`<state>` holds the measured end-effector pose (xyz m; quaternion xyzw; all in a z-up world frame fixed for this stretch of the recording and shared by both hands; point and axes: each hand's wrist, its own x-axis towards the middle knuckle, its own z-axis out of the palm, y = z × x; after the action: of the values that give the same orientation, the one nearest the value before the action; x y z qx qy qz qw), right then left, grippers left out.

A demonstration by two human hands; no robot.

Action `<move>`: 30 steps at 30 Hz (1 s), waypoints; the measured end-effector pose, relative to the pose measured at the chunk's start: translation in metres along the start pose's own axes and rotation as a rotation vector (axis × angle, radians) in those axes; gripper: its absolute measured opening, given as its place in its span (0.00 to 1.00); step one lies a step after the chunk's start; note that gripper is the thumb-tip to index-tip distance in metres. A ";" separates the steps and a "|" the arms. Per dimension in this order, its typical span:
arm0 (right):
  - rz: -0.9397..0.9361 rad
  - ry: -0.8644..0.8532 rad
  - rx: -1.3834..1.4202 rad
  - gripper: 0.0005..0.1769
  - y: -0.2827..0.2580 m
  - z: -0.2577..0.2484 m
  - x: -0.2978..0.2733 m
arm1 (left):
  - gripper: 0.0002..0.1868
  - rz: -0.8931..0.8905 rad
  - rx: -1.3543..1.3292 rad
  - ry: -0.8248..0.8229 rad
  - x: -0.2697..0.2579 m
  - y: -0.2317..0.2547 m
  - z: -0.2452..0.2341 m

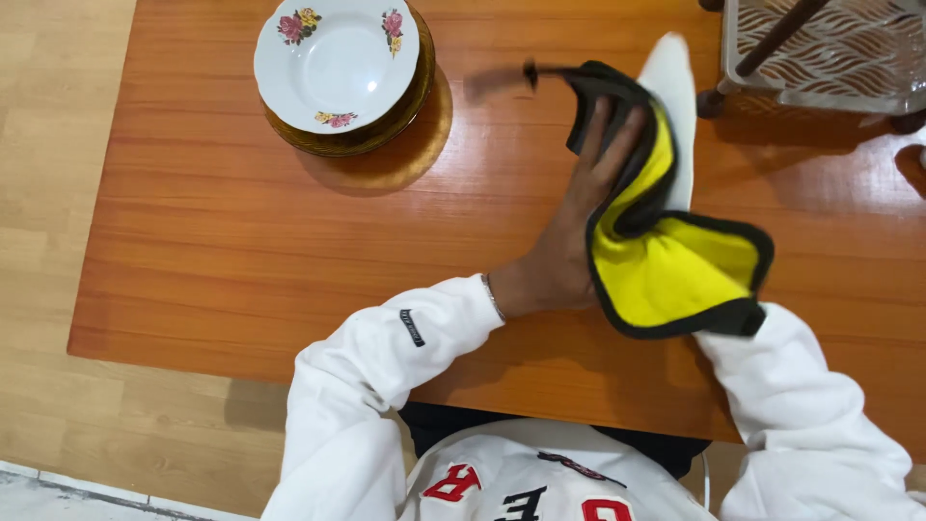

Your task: The person wipes a small white plate with a floral pattern using a yellow and black cloth. They wipe both the top and bottom surfaces, then place the plate on a stack of similar plates on a wooden table.

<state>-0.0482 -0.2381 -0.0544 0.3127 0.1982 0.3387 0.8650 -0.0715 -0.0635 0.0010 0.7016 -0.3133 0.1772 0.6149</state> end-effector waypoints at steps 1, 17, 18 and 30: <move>0.416 -0.079 0.689 0.12 0.048 0.017 0.004 | 0.46 0.034 0.046 0.042 0.007 0.006 -0.004; 1.275 -0.214 2.344 0.15 0.067 0.012 0.035 | 0.32 0.467 0.370 0.085 -0.047 -0.054 0.048; 1.307 -0.217 2.414 0.15 0.065 0.010 0.037 | 0.32 0.467 0.371 0.085 -0.042 -0.051 0.044; 1.703 -0.220 3.243 0.16 0.051 0.006 0.053 | 0.25 -0.232 -0.251 0.147 0.023 -0.047 -0.032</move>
<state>-0.0322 -0.1736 -0.0227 -0.7646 -0.0470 -0.1119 0.6330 -0.0194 -0.0351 -0.0141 0.6358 -0.2042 0.1157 0.7353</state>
